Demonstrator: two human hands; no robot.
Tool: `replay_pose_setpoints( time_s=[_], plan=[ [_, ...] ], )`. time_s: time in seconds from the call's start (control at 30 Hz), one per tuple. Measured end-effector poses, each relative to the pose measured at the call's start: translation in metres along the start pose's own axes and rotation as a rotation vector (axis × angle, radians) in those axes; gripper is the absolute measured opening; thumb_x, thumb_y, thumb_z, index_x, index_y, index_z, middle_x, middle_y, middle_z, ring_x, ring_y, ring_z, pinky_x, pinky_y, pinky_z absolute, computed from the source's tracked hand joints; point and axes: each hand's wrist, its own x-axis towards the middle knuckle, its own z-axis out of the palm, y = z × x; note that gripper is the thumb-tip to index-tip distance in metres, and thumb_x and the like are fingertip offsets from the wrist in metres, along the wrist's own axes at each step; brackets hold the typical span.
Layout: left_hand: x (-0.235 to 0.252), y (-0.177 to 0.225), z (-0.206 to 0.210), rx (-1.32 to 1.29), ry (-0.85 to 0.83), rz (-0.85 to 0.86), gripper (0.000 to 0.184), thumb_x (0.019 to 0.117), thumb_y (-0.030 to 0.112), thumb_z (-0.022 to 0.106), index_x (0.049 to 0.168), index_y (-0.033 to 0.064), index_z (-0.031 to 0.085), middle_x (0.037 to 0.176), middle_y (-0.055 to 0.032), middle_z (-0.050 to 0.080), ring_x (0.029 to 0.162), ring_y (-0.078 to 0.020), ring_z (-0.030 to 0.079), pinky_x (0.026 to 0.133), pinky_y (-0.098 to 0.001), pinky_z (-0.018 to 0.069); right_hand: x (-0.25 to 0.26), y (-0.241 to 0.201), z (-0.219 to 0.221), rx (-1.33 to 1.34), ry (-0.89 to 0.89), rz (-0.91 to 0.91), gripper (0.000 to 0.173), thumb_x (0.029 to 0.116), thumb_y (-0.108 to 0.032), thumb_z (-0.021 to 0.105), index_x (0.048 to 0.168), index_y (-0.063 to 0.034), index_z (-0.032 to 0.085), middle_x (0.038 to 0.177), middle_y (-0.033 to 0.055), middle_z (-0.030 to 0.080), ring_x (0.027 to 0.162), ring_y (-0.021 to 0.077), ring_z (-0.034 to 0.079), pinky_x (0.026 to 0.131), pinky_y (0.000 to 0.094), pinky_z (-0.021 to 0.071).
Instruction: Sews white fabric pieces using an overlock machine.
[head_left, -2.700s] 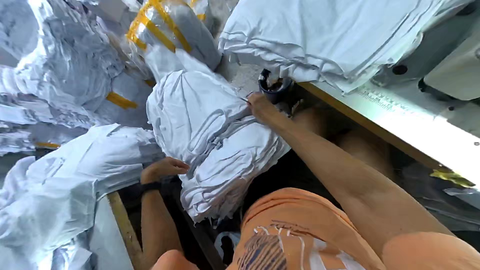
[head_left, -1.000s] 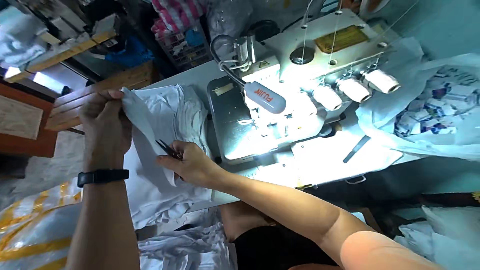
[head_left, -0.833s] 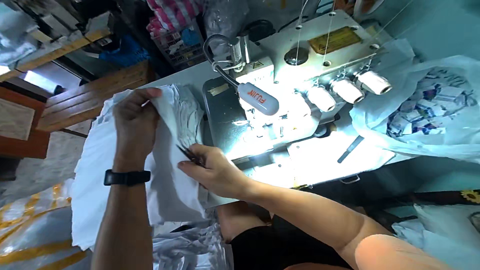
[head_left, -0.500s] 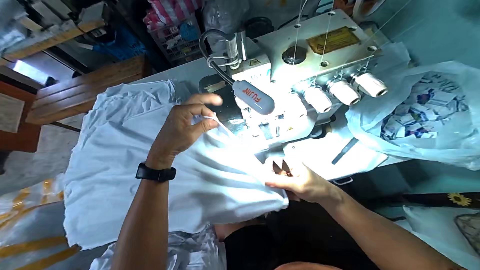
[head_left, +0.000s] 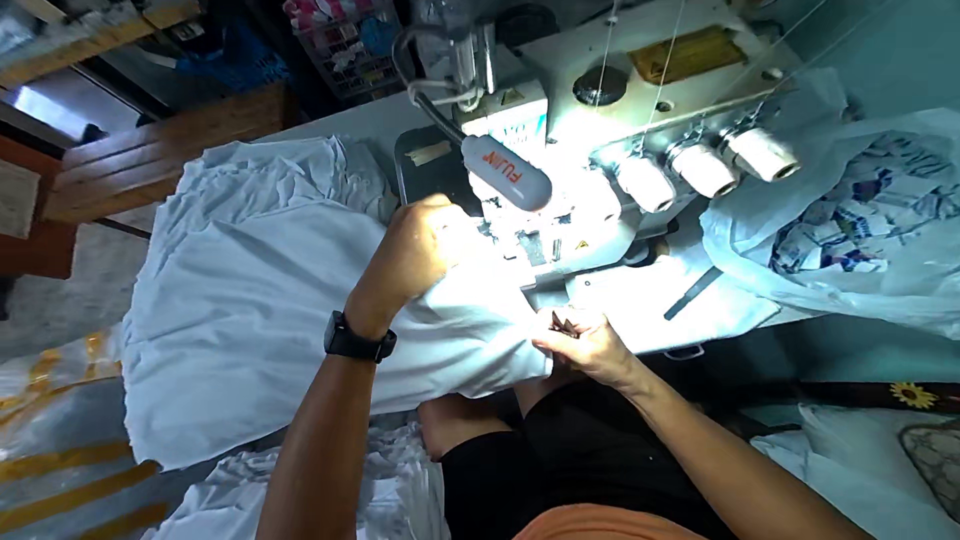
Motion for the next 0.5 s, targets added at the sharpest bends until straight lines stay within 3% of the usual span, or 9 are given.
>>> replay_pose_setpoints(
  time_s=[0.07, 0.13, 0.23, 0.3, 0.33, 0.4, 0.43, 0.5],
  plan=[
    [-0.002, -0.004, -0.001, 0.005, -0.002, -0.01, 0.004, 0.0838, 0.002, 0.069, 0.087, 0.0002, 0.07, 0.097, -0.0084, 0.067, 0.091, -0.0089, 0.063, 0.083, -0.025, 0.0506, -0.002, -0.01, 0.004, -0.045, 0.013, -0.008, 0.017, 0.0944, -0.011, 0.066, 0.078, -0.0133, 0.065, 0.068, -0.0164, 0.056, 0.059, -0.0115, 0.049, 0.055, 0.0072, 0.0415],
    [-0.003, -0.004, -0.002, 0.033, -0.015, -0.024, 0.006, 0.0833, 0.001, 0.067, 0.088, -0.0013, 0.071, 0.105, -0.0121, 0.069, 0.1, -0.0142, 0.064, 0.09, -0.0298, 0.0507, -0.005, -0.015, 0.009, -0.148, 0.051, -0.098, 0.019, 0.0951, -0.011, 0.066, 0.076, -0.0072, 0.065, 0.069, -0.0106, 0.057, 0.063, -0.0102, 0.051, 0.059, 0.0068, 0.0426],
    [0.002, -0.002, 0.004, 0.059, 0.05, -0.052, 0.005, 0.0844, 0.001, 0.067, 0.084, -0.0015, 0.07, 0.098, -0.0123, 0.068, 0.093, -0.014, 0.064, 0.083, -0.0294, 0.0504, -0.008, -0.015, 0.011, -0.281, 0.11, -0.269, 0.018, 0.0929, -0.007, 0.07, 0.079, 0.0041, 0.069, 0.08, 0.0041, 0.065, 0.077, -0.0035, 0.057, 0.072, 0.0089, 0.0469],
    [0.012, -0.006, 0.016, 0.078, 0.132, -0.019, 0.01, 0.0888, 0.005, 0.066, 0.085, -0.0025, 0.071, 0.092, -0.0118, 0.066, 0.084, -0.0121, 0.062, 0.079, -0.0273, 0.0497, -0.002, -0.018, 0.013, -0.291, 0.164, -0.284, 0.015, 0.091, -0.004, 0.07, 0.078, 0.0034, 0.068, 0.076, 0.0022, 0.064, 0.074, -0.005, 0.056, 0.069, 0.0083, 0.0463],
    [0.018, -0.008, 0.021, 0.114, 0.17, -0.01, 0.01, 0.0877, 0.006, 0.067, 0.086, -0.0035, 0.07, 0.092, -0.0138, 0.066, 0.087, -0.0162, 0.063, 0.083, -0.0328, 0.0496, 0.002, -0.02, 0.014, -0.28, 0.177, -0.277, 0.015, 0.09, -0.003, 0.069, 0.076, 0.0028, 0.066, 0.073, 0.0002, 0.061, 0.07, -0.0061, 0.054, 0.065, 0.0077, 0.0451],
    [0.03, -0.008, 0.027, 0.171, 0.208, -0.026, 0.011, 0.0849, 0.007, 0.069, 0.086, -0.004, 0.071, 0.099, -0.0187, 0.07, 0.099, -0.0275, 0.066, 0.098, -0.0538, 0.041, 0.009, -0.024, 0.016, -0.259, 0.162, -0.282, 0.016, 0.0885, -0.002, 0.069, 0.075, 0.0027, 0.064, 0.071, -0.0005, 0.058, 0.066, -0.0061, 0.051, 0.062, 0.0075, 0.0431],
    [0.034, -0.01, 0.027, 0.175, 0.204, -0.024, 0.011, 0.085, 0.009, 0.07, 0.087, -0.0019, 0.073, 0.102, -0.0175, 0.072, 0.103, -0.0279, 0.066, 0.102, -0.0576, 0.0373, 0.011, -0.026, 0.017, -0.253, 0.147, -0.289, 0.016, 0.0887, -0.002, 0.07, 0.075, 0.0029, 0.064, 0.071, 0.0002, 0.059, 0.067, -0.0058, 0.052, 0.063, 0.0075, 0.0437],
    [0.036, -0.016, 0.027, 0.163, 0.214, 0.012, 0.011, 0.0846, 0.013, 0.071, 0.084, 0.0016, 0.073, 0.099, -0.0132, 0.072, 0.102, -0.0236, 0.066, 0.102, -0.0548, 0.0368, 0.011, -0.026, 0.017, -0.25, 0.129, -0.291, 0.016, 0.0898, -0.004, 0.071, 0.077, 0.0034, 0.066, 0.073, 0.0015, 0.062, 0.069, -0.0055, 0.054, 0.065, 0.0076, 0.0451]
  ],
)
